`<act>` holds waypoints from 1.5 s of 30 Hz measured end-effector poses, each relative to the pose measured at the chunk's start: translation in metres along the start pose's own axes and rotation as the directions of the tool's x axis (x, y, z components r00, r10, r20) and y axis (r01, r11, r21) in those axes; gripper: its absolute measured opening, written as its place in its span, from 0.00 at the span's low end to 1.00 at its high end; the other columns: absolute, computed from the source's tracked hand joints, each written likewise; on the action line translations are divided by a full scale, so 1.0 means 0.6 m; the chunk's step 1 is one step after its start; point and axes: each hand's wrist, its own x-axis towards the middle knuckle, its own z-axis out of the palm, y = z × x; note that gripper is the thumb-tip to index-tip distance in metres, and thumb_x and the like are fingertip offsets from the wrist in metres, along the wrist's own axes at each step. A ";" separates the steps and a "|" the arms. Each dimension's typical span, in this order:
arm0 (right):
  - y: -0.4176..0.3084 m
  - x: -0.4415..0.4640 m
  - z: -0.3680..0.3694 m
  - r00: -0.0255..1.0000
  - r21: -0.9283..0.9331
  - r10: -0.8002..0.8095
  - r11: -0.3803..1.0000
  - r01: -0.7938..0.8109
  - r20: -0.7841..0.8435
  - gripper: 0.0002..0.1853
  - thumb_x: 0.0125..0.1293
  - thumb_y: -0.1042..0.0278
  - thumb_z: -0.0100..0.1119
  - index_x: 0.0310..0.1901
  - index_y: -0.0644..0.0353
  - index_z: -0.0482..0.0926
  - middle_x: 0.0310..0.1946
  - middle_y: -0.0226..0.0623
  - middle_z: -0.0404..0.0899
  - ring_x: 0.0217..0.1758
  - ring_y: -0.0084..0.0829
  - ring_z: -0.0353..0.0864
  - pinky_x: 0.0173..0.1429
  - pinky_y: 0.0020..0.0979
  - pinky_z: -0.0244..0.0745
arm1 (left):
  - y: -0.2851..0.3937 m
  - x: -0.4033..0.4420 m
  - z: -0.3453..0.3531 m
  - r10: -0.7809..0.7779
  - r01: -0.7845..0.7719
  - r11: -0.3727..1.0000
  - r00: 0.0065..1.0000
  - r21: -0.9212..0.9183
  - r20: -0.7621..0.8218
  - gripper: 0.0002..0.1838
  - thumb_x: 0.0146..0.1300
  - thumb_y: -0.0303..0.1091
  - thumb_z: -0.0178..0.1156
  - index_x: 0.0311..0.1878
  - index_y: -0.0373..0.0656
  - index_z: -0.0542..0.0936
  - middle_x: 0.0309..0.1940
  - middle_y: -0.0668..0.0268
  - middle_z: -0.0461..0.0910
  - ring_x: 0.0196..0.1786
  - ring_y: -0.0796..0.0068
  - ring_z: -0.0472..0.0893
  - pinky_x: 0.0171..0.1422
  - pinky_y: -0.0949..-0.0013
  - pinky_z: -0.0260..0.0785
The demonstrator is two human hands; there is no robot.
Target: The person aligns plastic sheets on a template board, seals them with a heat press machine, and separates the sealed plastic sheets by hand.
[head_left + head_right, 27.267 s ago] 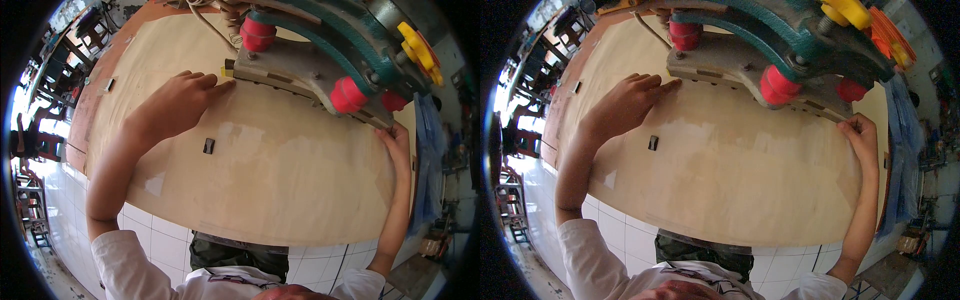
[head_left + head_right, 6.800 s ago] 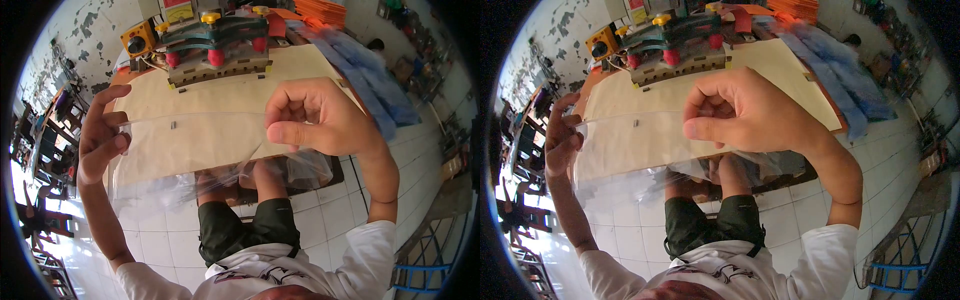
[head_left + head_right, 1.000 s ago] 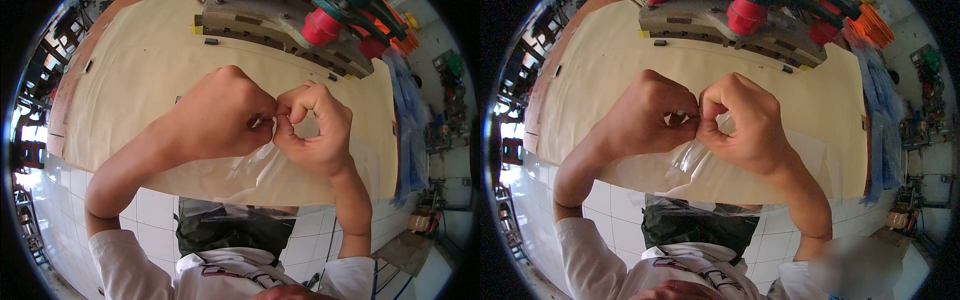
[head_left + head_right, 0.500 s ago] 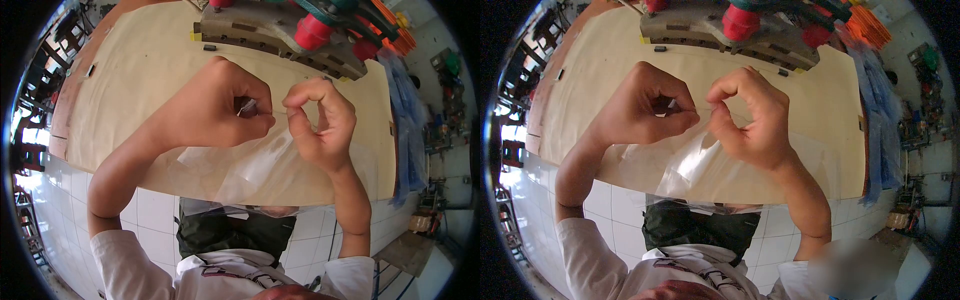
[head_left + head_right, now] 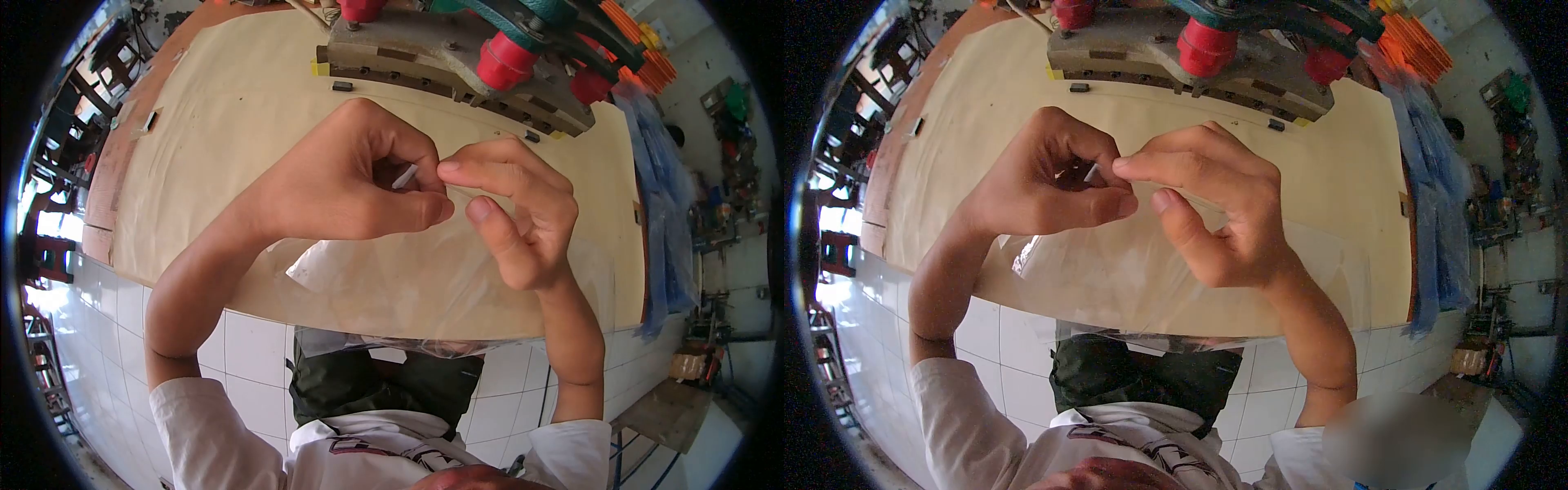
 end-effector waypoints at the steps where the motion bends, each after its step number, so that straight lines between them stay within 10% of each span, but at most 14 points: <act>1: 0.000 0.000 0.000 1.000 0.003 -0.008 1.000 0.008 0.004 0.17 0.51 0.80 0.55 0.43 0.62 0.85 0.37 0.42 0.83 0.36 0.34 0.80 0.43 0.31 0.76 | -0.001 0.000 0.000 0.002 -0.002 1.000 1.000 -0.013 -0.003 0.06 0.55 0.25 0.68 0.25 0.37 0.82 0.18 0.80 0.73 0.22 0.93 0.66 0.24 0.80 0.52; 35: -0.016 -0.006 -0.026 0.937 0.063 0.253 0.967 -0.245 -0.242 0.06 0.60 0.77 0.59 0.36 0.67 0.83 0.26 0.36 0.83 0.30 0.24 0.82 0.38 0.25 0.76 | 0.010 -0.007 -0.026 -0.008 0.011 0.999 0.998 0.045 -0.060 0.05 0.56 0.24 0.67 0.28 0.33 0.82 0.23 0.68 0.79 0.27 0.84 0.75 0.31 0.76 0.63; 45: -0.014 0.005 -0.056 0.971 -0.088 0.231 0.970 -0.226 0.056 0.05 0.58 0.75 0.66 0.36 0.65 0.85 0.29 0.37 0.85 0.30 0.24 0.82 0.37 0.24 0.76 | 0.001 -0.006 -0.028 0.028 -0.023 0.998 0.997 0.061 -0.079 0.04 0.55 0.23 0.67 0.27 0.33 0.82 0.22 0.66 0.79 0.27 0.83 0.74 0.30 0.76 0.61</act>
